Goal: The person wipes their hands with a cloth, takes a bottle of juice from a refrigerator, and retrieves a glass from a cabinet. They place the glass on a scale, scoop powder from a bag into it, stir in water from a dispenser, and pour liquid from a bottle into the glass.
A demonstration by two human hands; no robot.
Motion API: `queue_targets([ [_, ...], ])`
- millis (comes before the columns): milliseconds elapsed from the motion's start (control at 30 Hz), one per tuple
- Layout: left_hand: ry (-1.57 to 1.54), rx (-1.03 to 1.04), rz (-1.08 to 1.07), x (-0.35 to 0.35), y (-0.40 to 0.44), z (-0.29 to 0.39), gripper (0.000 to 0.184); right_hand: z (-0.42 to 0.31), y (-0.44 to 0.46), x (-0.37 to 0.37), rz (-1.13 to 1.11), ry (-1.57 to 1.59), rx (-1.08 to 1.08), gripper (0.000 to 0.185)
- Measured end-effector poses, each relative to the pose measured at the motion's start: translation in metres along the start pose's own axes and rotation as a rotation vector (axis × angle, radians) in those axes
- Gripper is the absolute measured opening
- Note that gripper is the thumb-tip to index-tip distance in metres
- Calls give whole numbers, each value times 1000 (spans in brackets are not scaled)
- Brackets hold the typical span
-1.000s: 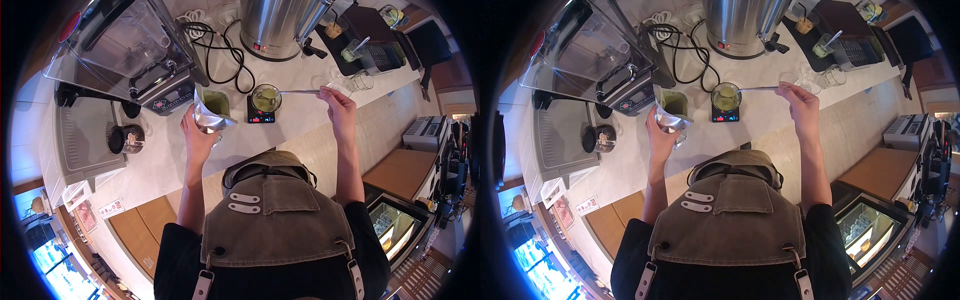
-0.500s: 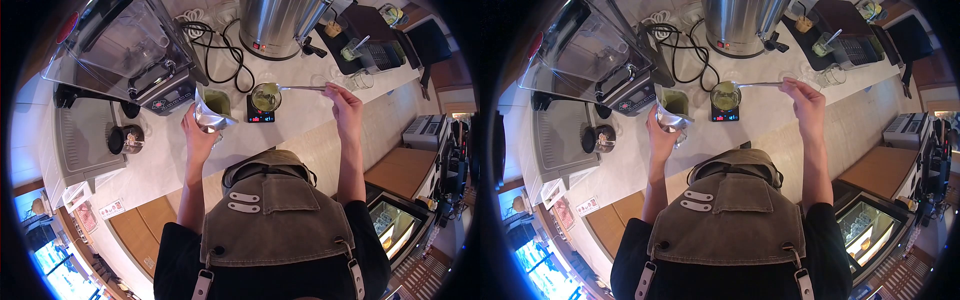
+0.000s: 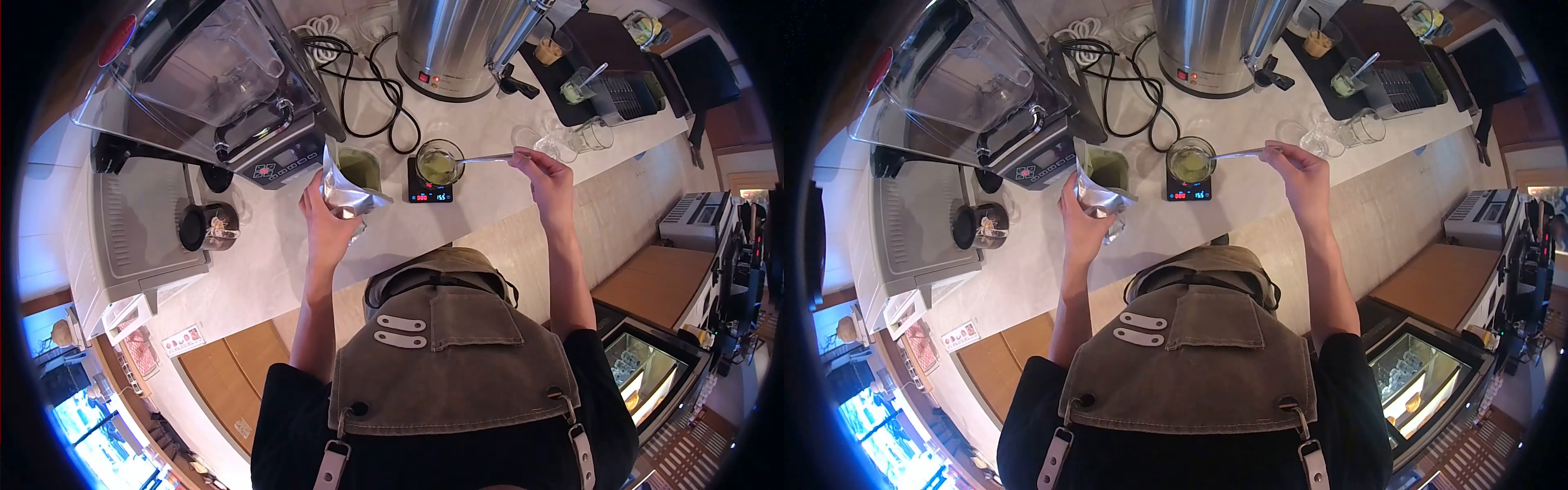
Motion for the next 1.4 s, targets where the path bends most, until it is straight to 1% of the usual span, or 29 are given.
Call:
queue_targets([
  [100, 0, -2, 4, -1, -2, 1, 103, -2, -1, 1, 15, 31, -2, 27],
  [267, 30, 4, -5, -1, 1, -5, 103, -3, 1, -3, 52, 16, 73, 27],
  [467, -30, -14, -2, 0, 1, -1, 103, -4, -4, 1, 44, 47, 7, 26],
  [667, 20, 14, 4, 0, 2, -4, 103, 1, -2, 0, 50, -9, 18, 26],
  [733, 4, 0, 0, -1, 1, -4, 103, -1, -3, -2, 65, -4, -22, 27],
  [833, 11, 8, 1, 0, 3, -3, 103, 0, -2, -9, 56, 57, 66, 27],
  [1067, -6, -28, -2, -1, 3, 1, 103, -3, 1, -18, 83, 184, 5, 25],
  [1133, 6, 3, 0, 1, 4, -4, 104, -6, 1, -20, 83, 227, -16, 25],
  [1267, -13, 7, -5, 2, 5, -3, 104, -14, -1, -23, 80, 249, -39, 24],
  [1367, 8, -40, -34, 1, 5, 0, 108, -16, -1, -24, 73, 255, -50, 24],
  [1400, 22, -26, -36, 1, 5, -1, 108, -17, -2, -23, 73, 257, -54, 24],
])
Point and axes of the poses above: each hand's wrist, its own y-axis towards the middle knuckle, its own x-axis out of the palm, z = x × y, the point moved 2 cm from there along y, towards the middle knuckle, and after that the axes turned 8 degrees about -z, right-handed, at the moved point
